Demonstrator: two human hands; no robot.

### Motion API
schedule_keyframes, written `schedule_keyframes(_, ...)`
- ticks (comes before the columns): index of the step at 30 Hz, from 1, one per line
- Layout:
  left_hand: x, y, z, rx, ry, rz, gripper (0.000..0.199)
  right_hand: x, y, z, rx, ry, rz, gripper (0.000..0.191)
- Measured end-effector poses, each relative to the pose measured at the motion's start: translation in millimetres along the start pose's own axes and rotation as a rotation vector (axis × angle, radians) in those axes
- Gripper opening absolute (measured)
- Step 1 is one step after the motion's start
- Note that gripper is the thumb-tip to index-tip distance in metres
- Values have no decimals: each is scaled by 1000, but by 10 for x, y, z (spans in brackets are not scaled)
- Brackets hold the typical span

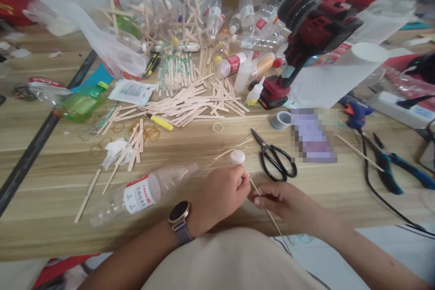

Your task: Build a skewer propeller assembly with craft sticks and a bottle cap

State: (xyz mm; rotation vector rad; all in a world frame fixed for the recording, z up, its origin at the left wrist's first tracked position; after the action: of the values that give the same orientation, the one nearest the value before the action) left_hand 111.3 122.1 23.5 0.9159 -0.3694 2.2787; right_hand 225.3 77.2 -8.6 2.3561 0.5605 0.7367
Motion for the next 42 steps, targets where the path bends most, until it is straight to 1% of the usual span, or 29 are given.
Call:
schedule_keyframes(2,-12,-3,-33,10,30,-2,17,96,-25,-42,16,59,111,23)
schedule_keyframes(4,-13,2,-67,19,50,0,16,206,-24,-139,77,103,287,10)
schedule_keyframes(5,-9,6,-82,24,58,2,16,245,-11,-204,128,114,369,6)
schedule_keyframes(6,-4,10,-95,29,63,4,15,264,4,-268,185,119,432,7)
schedule_keyframes(7,2,13,-107,34,68,6,15,262,14,-323,238,117,469,9)
schedule_keyframes(10,17,20,-126,46,74,9,15,218,20,-403,333,115,511,14)
schedule_keyframes(15,10,35,-121,57,62,2,15,216,53,-418,382,186,616,14)
schedule_keyframes(18,7,49,-128,86,68,-3,16,207,49,-423,392,201,623,14)
schedule_keyframes(22,33,47,-176,167,137,8,15,175,52,-424,417,201,639,15)
schedule_keyframes(25,32,26,-234,231,227,-11,13,177,132,-472,526,241,733,12)
schedule_keyframes(27,21,6,-259,249,280,-38,13,182,221,-534,644,303,820,11)
schedule_keyframes(28,17,-3,-263,249,299,-51,13,174,254,-564,703,335,838,11)
schedule_keyframes(29,17,-11,-262,245,310,-61,13,162,269,-587,749,359,829,13)
schedule_keyframes(31,33,-18,-244,231,303,-64,13,139,260,-614,799,378,772,16)
schedule_keyframes(33,67,-15,-204,209,258,-48,11,146,232,-611,789,352,731,18)
schedule_keyframes(36,113,3,-127,163,154,-15,12,192,201,-583,715,289,745,17)
schedule_keyframes(38,116,17,-86,129,96,-5,13,240,137,-524,594,185,718,15)
schedule_keyframes(40,114,19,-34,61,24,3,16,273,55,-446,463,43,650,14)
schedule_keyframes(42,114,15,17,-9,-37,5,19,283,3,-406,393,-55,590,14)
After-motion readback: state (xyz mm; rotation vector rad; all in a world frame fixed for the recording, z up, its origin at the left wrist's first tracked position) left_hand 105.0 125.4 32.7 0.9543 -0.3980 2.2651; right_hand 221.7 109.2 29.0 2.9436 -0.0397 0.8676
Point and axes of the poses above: each hand's wrist, its own y-axis away from the middle knuckle, its own x-axis out of the back of the hand, z = x × y, the point moved 8 cm from there along -y, towards the middle knuckle, and after that the axes turned 9 degrees about -x, right-handed, at the moved point
